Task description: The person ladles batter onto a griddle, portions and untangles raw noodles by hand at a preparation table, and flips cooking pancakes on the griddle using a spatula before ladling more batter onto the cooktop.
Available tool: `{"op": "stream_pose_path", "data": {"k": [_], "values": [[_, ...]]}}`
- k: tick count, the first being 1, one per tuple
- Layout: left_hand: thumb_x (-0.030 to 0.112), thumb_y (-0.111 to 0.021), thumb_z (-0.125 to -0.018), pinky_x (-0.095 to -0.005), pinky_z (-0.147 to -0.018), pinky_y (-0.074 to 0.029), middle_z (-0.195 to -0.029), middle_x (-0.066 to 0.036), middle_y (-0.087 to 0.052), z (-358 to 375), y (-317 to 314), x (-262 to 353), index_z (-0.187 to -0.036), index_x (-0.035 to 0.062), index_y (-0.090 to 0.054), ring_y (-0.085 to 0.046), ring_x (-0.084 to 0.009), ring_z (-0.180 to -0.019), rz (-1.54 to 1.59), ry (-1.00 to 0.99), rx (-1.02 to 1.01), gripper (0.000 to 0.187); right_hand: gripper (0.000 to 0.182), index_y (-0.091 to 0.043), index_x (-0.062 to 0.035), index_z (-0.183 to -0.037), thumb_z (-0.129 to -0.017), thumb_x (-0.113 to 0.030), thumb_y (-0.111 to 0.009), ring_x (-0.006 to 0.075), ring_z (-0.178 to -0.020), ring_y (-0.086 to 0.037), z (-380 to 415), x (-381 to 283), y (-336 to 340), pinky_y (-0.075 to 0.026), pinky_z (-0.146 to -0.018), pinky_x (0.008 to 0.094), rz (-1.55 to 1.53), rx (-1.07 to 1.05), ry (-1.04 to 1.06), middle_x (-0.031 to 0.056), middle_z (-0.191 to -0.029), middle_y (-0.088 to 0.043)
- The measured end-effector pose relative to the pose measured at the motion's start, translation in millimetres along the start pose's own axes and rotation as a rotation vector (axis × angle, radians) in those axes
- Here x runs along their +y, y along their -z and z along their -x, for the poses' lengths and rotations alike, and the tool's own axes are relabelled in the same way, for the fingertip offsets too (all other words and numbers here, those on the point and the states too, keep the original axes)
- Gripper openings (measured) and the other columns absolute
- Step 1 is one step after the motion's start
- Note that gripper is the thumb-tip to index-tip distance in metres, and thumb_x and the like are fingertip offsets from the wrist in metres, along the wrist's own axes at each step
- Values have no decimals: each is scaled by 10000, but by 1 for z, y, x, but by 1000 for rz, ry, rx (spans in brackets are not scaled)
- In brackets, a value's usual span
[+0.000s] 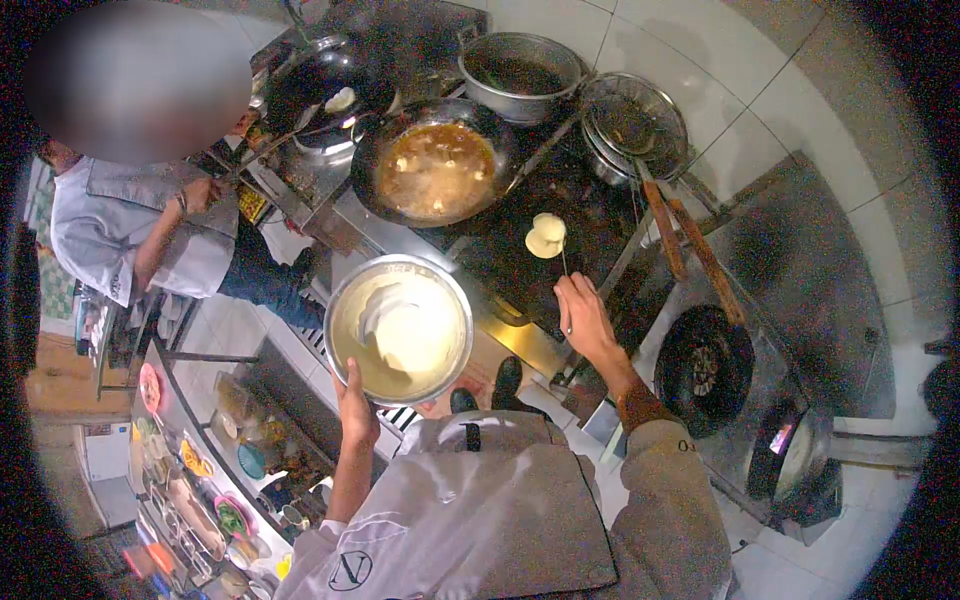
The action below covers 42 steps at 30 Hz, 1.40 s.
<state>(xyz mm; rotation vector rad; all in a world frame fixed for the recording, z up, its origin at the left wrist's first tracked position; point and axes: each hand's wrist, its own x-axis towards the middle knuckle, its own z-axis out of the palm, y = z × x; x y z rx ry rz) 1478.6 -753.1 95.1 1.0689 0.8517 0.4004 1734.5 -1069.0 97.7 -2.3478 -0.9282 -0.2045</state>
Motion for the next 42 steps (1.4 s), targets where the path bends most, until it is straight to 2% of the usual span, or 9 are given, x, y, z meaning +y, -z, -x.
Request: {"op": "stream_pose_path", "data": {"k": [8,10,16,20,22,24,29,31,42], "values": [[426,-553,-1048,-428,-801,-628,-1454,-146,-495,3,6,-7,-1591,185,-242,-606,-303,-1221,-36,-47,22,671,284,-546,24,-866,-1076,-141,-450,329,-693,-566,-6,9,-13,-452,-655,406,-202,157,-106,169,-769,-530],[306,-486,-1096,-450,-1120,-411,-1527,-171,-413,10,-2,9,-1611,128,-207,-454,-289,-1367,27,52,-2,612,359,-541,13,-819,-1092,-190,-427,257,-618,-547,-9,9,-17,-431,-610,371,-349,157,-229,126,-697,-513],[332,-503,-1088,-456,-1123,-405,-1555,-184,-370,17,-7,16,-1619,116,-172,-444,-306,-1375,9,64,36,662,383,-532,7,-812,-1100,-220,-421,226,-627,-558,-9,9,0,-437,-609,354,-199,113,-272,105,-701,-538],[313,-492,-1093,-454,-1127,-401,-1551,-187,-381,8,3,0,-1620,116,-174,-442,-299,-1379,18,44,4,647,373,-521,10,-821,-1099,-216,-416,235,-638,-568,-20,10,-9,-441,-617,378,-278,122,-196,116,-704,-535],[391,-541,-1056,-458,-949,-571,-1485,-169,-459,3,8,-10,-1584,168,-252,-562,-306,-1277,-42,-23,9,642,363,-517,10,-821,-1098,-200,-413,249,-644,-570,-24,11,-12,-445,-627,387,-274,121,-205,126,-716,-534],[395,-541,-1055,-463,-954,-569,-1481,-172,-462,4,10,-12,-1584,162,-248,-560,-312,-1279,-55,4,18,648,242,-530,20,-877,-1057,-128,-465,353,-712,-592,-27,8,-9,-462,-661,433,-162,131,-169,168,-768,-554],[419,-544,-1049,-476,-957,-571,-1479,-173,-462,10,0,-5,-1585,165,-236,-558,-332,-1280,-57,1,22,668,206,-537,28,-886,-1043,-84,-465,357,-710,-581,-23,-19,27,-460,-667,440,-185,197,-178,172,-777,-552],[296,-514,-1090,-432,-1127,-404,-1533,-165,-428,14,-13,10,-1610,121,-239,-467,-286,-1361,24,109,19,614,171,-539,32,-890,-1024,-45,-466,375,-733,-568,-20,-24,35,-460,-686,437,-210,229,-143,184,-801,-547],[266,-527,-1080,-418,-1082,-440,-1463,-151,-474,-10,-49,-12,-1540,100,-321,-492,-263,-1312,-133,-27,-151,531,176,-527,54,-924,-1027,-76,-468,358,-753,-575,-1,13,-16,-467,-681,443,-134,207,-41,195,-838,-566]]}}
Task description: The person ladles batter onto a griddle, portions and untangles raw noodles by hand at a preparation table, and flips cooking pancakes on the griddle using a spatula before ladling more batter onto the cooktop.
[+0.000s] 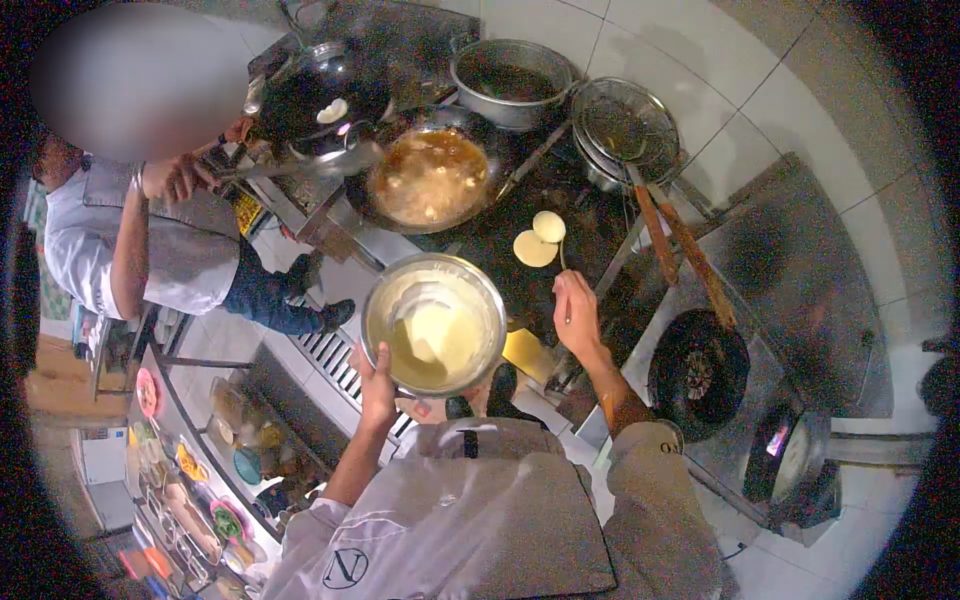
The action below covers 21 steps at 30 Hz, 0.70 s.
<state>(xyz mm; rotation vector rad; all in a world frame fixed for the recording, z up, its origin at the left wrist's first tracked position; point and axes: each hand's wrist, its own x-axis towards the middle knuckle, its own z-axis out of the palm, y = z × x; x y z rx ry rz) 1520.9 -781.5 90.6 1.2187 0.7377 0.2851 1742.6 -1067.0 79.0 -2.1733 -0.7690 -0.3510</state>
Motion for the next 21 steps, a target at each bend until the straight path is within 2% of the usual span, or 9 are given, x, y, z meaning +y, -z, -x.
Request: {"op": "stream_pose_path", "data": {"k": [2,3,6,10,15,16,18,20,21], "values": [[356,-494,-1094,-402,-1114,-403,-1471,-189,-510,0,-12,3,-1572,52,-298,-518,-292,-1307,-216,-74,-9,600,259,-546,18,-918,-1071,-174,-463,245,-703,-601,8,7,0,-499,-643,384,-294,35,-342,150,-822,-627],[354,-494,-1094,-398,-1118,-398,-1470,-191,-512,-1,-19,4,-1571,44,-301,-514,-291,-1312,-180,-58,-17,601,259,-546,18,-918,-1071,-174,-463,245,-703,-601,7,10,2,-499,-643,384,-293,38,-337,150,-822,-627],[342,-496,-1094,-392,-1126,-387,-1477,-197,-507,-10,-47,7,-1575,33,-289,-501,-288,-1329,-166,-84,-42,608,230,-559,-74,-952,-1077,-258,-501,175,-719,-603,-6,6,27,-525,-668,331,-905,311,-671,105,-844,-660],[266,-484,-1100,-385,-1134,-369,-1476,-206,-504,-32,-68,-19,-1578,47,-282,-484,-279,-1352,-226,-133,-46,564,306,-468,-140,-856,-1059,-352,-553,170,-792,-580,-30,-33,95,-466,-731,322,-997,174,-667,76,-884,-631],[194,-443,-1104,-415,-1113,-392,-1434,-213,-538,-24,-113,7,-1557,95,-290,-513,-301,-1330,-224,-289,-171,488,301,-457,-127,-833,-1082,-295,-476,159,-747,-545,-25,-85,127,-452,-683,297,-1045,-81,-528,59,-830,-593],[187,-442,-1102,-422,-1113,-391,-1434,-217,-538,-21,-121,11,-1564,93,-269,-509,-311,-1340,-203,-304,-191,502,285,-492,-91,-851,-1076,-257,-438,149,-722,-539,-17,-91,118,-448,-656,283,-883,-111,-538,48,-814,-591],[174,-434,-1100,-427,-1111,-395,-1434,-228,-537,-9,-133,26,-1569,92,-250,-511,-334,-1344,-269,-338,-188,510,152,-529,-46,-913,-1024,-137,-478,196,-688,-541,-1,-97,92,-465,-655,324,-747,-136,-503,89,-783,-589],[161,-427,-1098,-432,-1109,-399,-1434,-239,-536,-3,-142,29,-1574,91,-232,-513,-357,-1349,-337,-372,-182,519,38,-540,-14,-972,-955,-21,-507,309,-689,-550,3,-96,76,-483,-677,384,-253,-187,-22,163,-821,-584],[151,-433,-1091,-433,-1142,-361,-1483,-234,-477,-2,-145,28,-1573,71,-236,-459,-349,-1387,-285,-383,-189,527,96,-538,1,-976,-896,53,-529,412,-730,-546,8,-103,66,-490,-708,444,-144,-145,94,211,-881,-567]]}}
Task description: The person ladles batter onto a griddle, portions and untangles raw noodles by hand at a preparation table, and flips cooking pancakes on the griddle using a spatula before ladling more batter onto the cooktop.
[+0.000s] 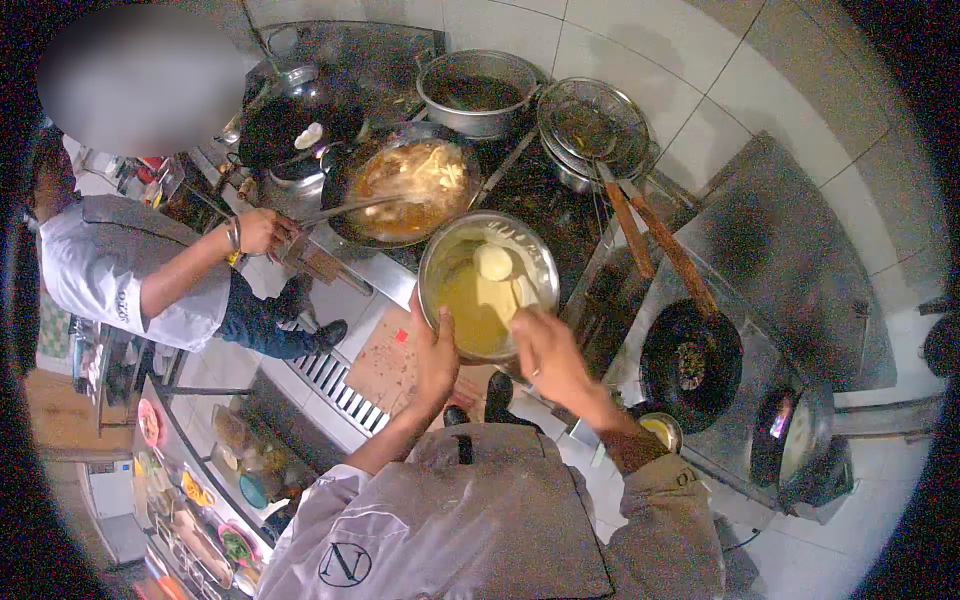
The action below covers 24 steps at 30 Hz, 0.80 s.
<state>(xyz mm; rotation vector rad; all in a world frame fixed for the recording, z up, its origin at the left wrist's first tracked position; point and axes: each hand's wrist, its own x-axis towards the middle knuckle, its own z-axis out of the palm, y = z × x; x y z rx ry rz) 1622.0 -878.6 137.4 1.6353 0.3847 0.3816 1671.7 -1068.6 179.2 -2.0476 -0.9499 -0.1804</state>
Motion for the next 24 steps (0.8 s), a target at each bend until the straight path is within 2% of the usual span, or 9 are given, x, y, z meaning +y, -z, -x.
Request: {"op": "stream_pose_path", "data": {"k": [3,7,9,10,13,17,20,22,24], "values": [[143,-429,-1088,-434,-1180,-317,-1536,-229,-413,-3,-1,7,-1573,54,-232,-398,-345,-1430,40,-27,15,531,40,-521,6,-952,-933,16,-554,411,-769,-573,15,-26,-5,-480,-688,447,-20,-194,-104,199,-885,-569],[141,-404,-1096,-426,-1123,-385,-1497,-256,-460,-1,8,7,-1578,87,-232,-483,-371,-1377,-71,-10,63,515,87,-540,-34,-921,-980,-74,-588,332,-697,-581,28,-23,-18,-476,-632,394,-260,-43,-65,143,-839,-612],[145,-403,-1098,-421,-1119,-389,-1483,-247,-475,-3,9,-6,-1577,86,-235,-488,-356,-1368,-41,-65,85,511,253,-558,-59,-877,-1057,-235,-538,213,-663,-586,28,-16,-14,-482,-627,322,-883,-31,-704,113,-828,-657],[148,-403,-1099,-415,-1115,-393,-1470,-238,-490,-4,9,-11,-1575,86,-238,-494,-342,-1359,-9,-122,103,508,337,-552,-89,-856,-1079,-337,-500,140,-660,-571,24,-14,-7,-470,-616,292,-895,-20,-730,85,-801,-655],[165,-407,-1103,-407,-1107,-399,-1452,-228,-508,-1,14,-17,-1576,87,-235,-504,-322,-1338,36,-87,89,509,340,-537,-96,-843,-1076,-340,-501,150,-648,-565,17,-14,4,-456,-598,301,-1075,84,-890,100,-786,-647],[200,-417,-1107,-402,-1111,-393,-1446,-231,-511,-1,16,-34,-1577,81,-230,-514,-316,-1325,57,-55,94,520,348,-504,-114,-816,-1078,-343,-494,150,-642,-564,12,-15,6,-448,-581,301,-1081,94,-762,109,-780,-646],[258,-443,-1104,-404,-1079,-430,-1436,-231,-517,-3,14,-33,-1583,105,-224,-522,-319,-1308,185,122,90,549,355,-488,-117,-813,-1071,-360,-506,150,-646,-568,-1,-23,19,-448,-580,290,-987,111,-749,108,-773,-640],[306,-468,-1096,-413,-1028,-477,-1450,-215,-500,-6,10,-8,-1592,140,-217,-530,-330,-1294,278,336,128,580,355,-487,-116,-819,-1067,-368,-512,149,-646,-570,-12,-18,34,-450,-580,287,-982,133,-709,110,-773,-641],[320,-478,-1093,-419,-1014,-489,-1461,-205,-486,-7,11,25,-1595,154,-214,-522,-327,-1296,387,391,101,591,373,-481,-114,-808,-1062,-385,-520,146,-644,-572,-28,-22,52,-453,-583,283,-975,189,-660,113,-777,-645]]}}
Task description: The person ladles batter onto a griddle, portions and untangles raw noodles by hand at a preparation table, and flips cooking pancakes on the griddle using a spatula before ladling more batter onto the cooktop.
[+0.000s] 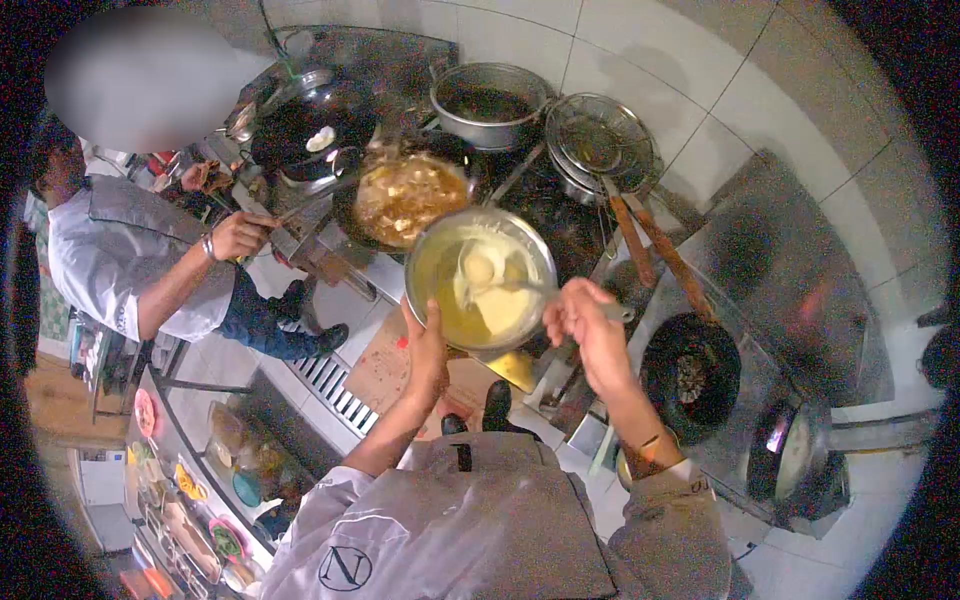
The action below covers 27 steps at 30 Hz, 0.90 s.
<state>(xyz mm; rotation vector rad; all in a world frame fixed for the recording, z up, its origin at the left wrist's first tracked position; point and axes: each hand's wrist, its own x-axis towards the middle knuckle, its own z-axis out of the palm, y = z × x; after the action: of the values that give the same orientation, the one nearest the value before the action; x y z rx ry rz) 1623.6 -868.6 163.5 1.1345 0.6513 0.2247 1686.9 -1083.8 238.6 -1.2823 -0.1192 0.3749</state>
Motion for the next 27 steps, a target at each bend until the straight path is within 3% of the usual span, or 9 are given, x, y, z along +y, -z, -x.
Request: {"op": "stream_pose_path", "data": {"k": [5,7,8,15,19,21,22,25,27], "values": [[353,-496,-1089,-422,-978,-514,-1484,-181,-448,-21,10,-10,-1598,163,-215,-494,-288,-1305,138,-65,-5,612,380,-501,-112,-804,-1066,-387,-513,131,-659,-570,-24,-39,11,-459,-603,274,148,32,108,95,-800,-641],[402,-502,-1080,-500,-722,-630,-1521,-137,-415,-44,29,-29,-1602,231,-147,-599,-338,-1203,-69,-379,38,654,376,-506,-110,-807,-1068,-380,-509,128,-662,-569,-34,-35,17,-462,-610,272,173,24,147,91,-803,-638],[379,-509,-1084,-459,-820,-595,-1512,-129,-433,-40,42,-30,-1600,230,-167,-563,-305,-1241,-53,-228,25,637,375,-504,-109,-803,-1071,-370,-502,127,-664,-568,-39,-29,20,-462,-616,269,175,38,160,88,-802,-637],[341,-523,-1084,-450,-974,-512,-1485,-124,-468,7,75,6,-1604,224,-198,-517,-282,-1291,-38,96,218,624,337,-562,-59,-882,-1094,-303,-469,110,-700,-588,-77,78,63,-479,-600,253,243,77,132,63,-833,-648],[307,-513,-1087,-443,-1106,-411,-1495,-115,-454,27,86,15,-1586,178,-229,-469,-263,-1346,39,12,213,588,237,-582,-14,-959,-1091,-164,-454,148,-710,-613,-78,117,68,-501,-641,288,539,21,294,72,-844,-653],[297,-507,-1088,-435,-1110,-410,-1508,-114,-440,23,101,-2,-1581,171,-234,-461,-262,-1359,47,-65,196,578,195,-575,6,-979,-1071,-112,-450,270,-719,-625,-76,124,72,-505,-664,367,858,-60,542,128,-825,-620],[289,-505,-1089,-435,-1113,-409,-1513,-113,-436,17,112,-11,-1578,169,-241,-457,-262,-1364,47,-122,170,569,119,-571,24,-1006,-1026,-53,-483,401,-787,-606,-75,124,73,-494,-698,447,933,-100,507,195,-867,-585],[266,-510,-1088,-422,-1133,-381,-1508,-124,-446,18,118,-17,-1577,124,-260,-451,-256,-1364,93,-176,156,567,78,-546,35,-971,-1015,7,-488,309,-751,-563,-74,125,71,-471,-679,364,1033,-149,661,153,-862,-529],[251,-517,-1086,-409,-1150,-353,-1498,-135,-460,22,116,-13,-1578,81,-271,-451,-249,-1360,139,-169,167,575,53,-556,33,-1001,-994,3,-513,381,-827,-571,-70,123,69,-475,-718,432,1015,-149,606,192,-907,-548]]}}
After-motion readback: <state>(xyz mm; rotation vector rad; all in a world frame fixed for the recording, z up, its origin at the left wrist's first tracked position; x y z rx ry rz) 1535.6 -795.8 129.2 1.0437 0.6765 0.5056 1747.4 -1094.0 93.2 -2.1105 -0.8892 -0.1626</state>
